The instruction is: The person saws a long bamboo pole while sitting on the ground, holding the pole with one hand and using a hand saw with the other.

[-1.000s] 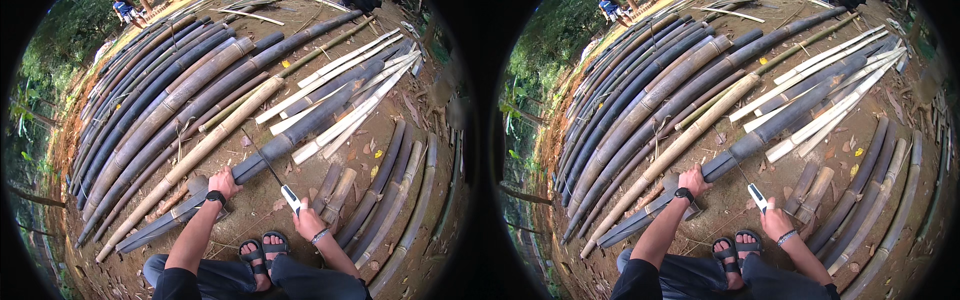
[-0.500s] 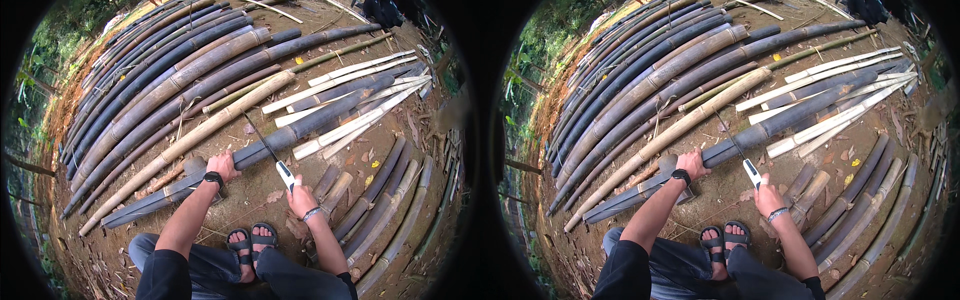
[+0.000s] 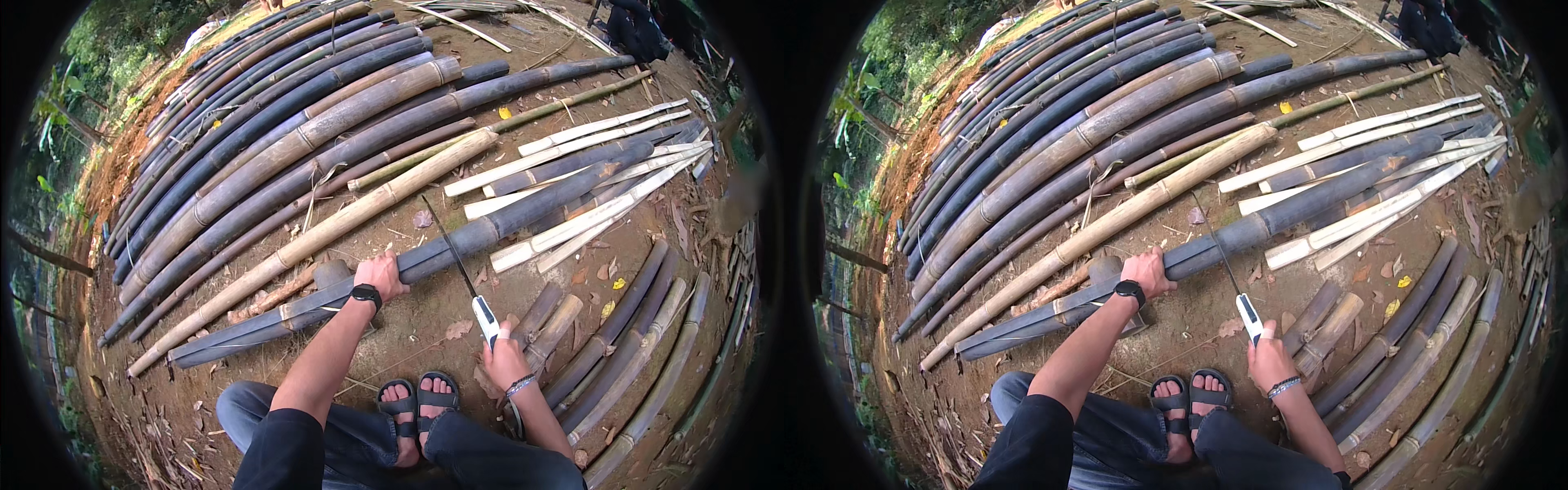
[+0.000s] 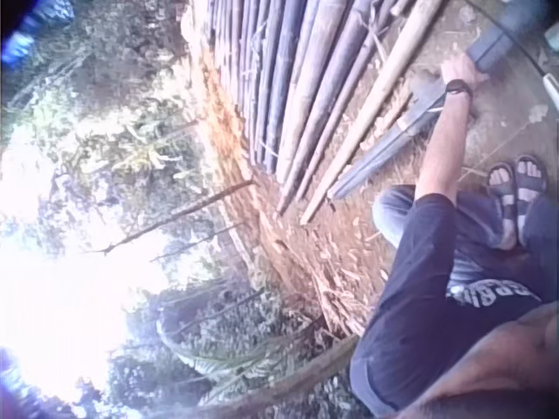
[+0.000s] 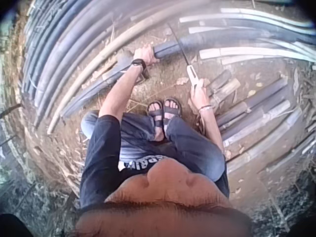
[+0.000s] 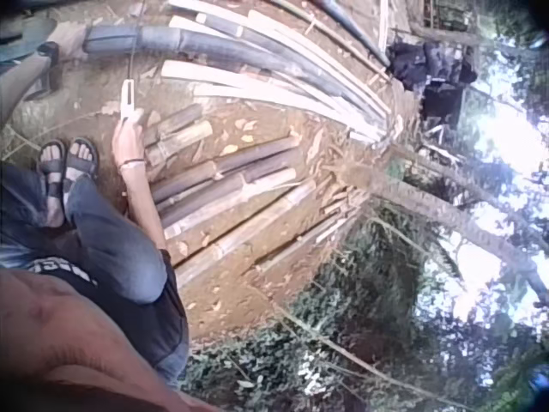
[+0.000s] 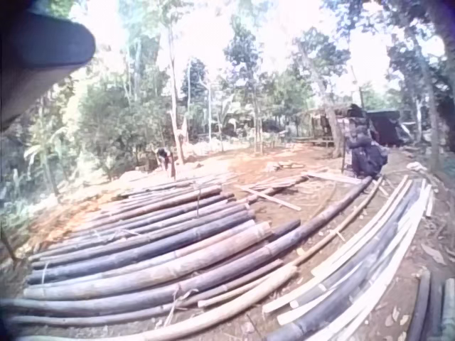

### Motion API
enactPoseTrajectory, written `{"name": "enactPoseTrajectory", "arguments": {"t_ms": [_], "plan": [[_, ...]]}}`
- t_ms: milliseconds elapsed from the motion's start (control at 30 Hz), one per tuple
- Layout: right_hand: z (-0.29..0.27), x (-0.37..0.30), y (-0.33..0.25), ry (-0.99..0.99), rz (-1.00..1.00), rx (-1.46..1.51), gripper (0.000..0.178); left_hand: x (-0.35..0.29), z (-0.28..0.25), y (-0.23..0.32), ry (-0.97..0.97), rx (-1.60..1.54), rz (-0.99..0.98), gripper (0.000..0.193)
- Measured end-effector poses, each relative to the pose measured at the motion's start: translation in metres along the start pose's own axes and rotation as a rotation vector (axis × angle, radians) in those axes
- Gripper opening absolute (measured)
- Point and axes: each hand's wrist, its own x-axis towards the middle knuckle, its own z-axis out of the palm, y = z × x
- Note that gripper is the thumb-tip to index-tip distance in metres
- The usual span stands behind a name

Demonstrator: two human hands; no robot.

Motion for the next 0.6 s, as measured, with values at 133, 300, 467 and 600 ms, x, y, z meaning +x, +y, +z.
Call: {"name": "enactPoseTrajectory", "arguments": {"t_ms": [133,300,467,600], "plan": [[-0.009,0.037,-0.013,-0.002,-0.023,-0.059,0.042,0.000,0.004,0.002,-0.042,-0.024,0.016,0.074],[0.001,-0.014,0.000,0.044,-0.036,0.056,0.049,-0.007,0.002,0.004,-0.007,-0.006,0.016,0.073],[-0.010,0.036,-0.016,-0.033,-0.012,-0.055,0.053,0.001,-0.002,-0.005,-0.044,-0.014,0.010,0.071],[-0.009,-0.005,-0.003,0.017,-0.003,0.002,0.047,-0.001,-0.003,0.000,0.031,-0.016,0.013,0.072]]}}
